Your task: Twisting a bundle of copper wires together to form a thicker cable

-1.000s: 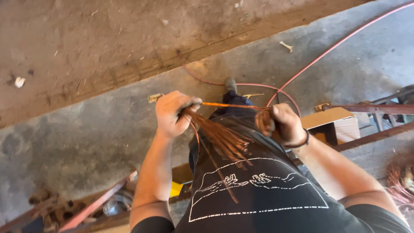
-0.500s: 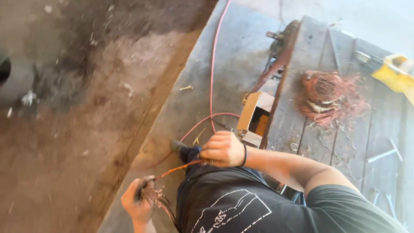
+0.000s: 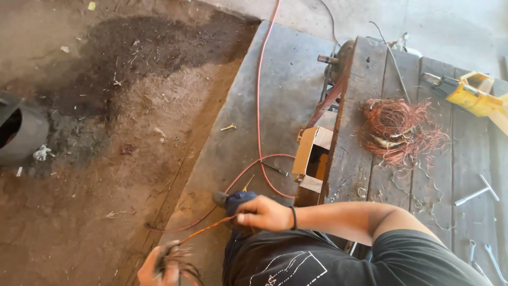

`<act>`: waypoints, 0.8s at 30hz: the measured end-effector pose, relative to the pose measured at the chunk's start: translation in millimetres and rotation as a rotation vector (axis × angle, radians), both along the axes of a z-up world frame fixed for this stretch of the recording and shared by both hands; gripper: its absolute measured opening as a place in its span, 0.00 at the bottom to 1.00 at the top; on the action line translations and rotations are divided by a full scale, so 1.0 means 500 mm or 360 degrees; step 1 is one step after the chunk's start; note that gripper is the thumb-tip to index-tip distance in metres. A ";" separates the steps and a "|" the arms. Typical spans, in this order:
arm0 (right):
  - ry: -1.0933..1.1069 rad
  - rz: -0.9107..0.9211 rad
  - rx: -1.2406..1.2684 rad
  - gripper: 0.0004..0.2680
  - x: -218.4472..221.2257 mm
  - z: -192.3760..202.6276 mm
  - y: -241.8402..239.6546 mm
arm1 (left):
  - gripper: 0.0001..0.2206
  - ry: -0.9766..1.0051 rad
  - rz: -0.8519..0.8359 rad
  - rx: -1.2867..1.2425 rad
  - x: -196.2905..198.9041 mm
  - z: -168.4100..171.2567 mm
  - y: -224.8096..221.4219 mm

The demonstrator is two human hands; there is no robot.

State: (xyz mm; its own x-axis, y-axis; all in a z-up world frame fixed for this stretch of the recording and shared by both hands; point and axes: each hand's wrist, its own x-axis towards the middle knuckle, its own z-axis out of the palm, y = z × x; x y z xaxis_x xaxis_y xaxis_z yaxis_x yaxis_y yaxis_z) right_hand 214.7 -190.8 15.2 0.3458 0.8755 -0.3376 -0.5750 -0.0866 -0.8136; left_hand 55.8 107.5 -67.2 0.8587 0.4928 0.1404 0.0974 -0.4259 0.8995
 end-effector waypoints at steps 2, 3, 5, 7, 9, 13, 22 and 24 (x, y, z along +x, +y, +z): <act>-0.2327 -0.0375 0.0146 0.11 0.023 0.040 0.018 | 0.11 -0.0555 0.0217 -0.0866 -0.067 -0.228 0.050; -0.2321 -0.0360 0.0159 0.11 0.036 0.038 0.021 | 0.11 -0.0556 0.0237 -0.0862 -0.062 -0.155 0.015; -0.2916 -0.0403 0.0345 0.10 0.063 0.033 0.031 | 0.05 -0.0279 0.0400 -0.0714 -0.046 -0.008 -0.051; -0.3023 -0.0341 0.0590 0.10 0.086 0.069 0.041 | 0.07 -0.0198 0.0511 -0.0829 -0.063 -0.027 -0.058; -0.3124 -0.0285 0.0822 0.10 0.101 0.090 0.050 | 0.09 -0.0114 0.0604 -0.0949 -0.074 -0.058 -0.054; -0.3028 -0.0327 0.0726 0.09 0.109 0.070 0.057 | 0.11 0.0113 0.0604 -0.0952 -0.092 -0.088 -0.053; -0.1530 -0.0152 0.0028 0.17 0.071 -0.021 0.043 | 0.07 0.0186 0.0416 -0.0809 -0.084 0.031 -0.069; -0.0666 0.0002 -0.0229 0.20 0.039 -0.068 0.042 | 0.07 0.0292 0.0312 -0.0583 -0.095 -0.052 0.012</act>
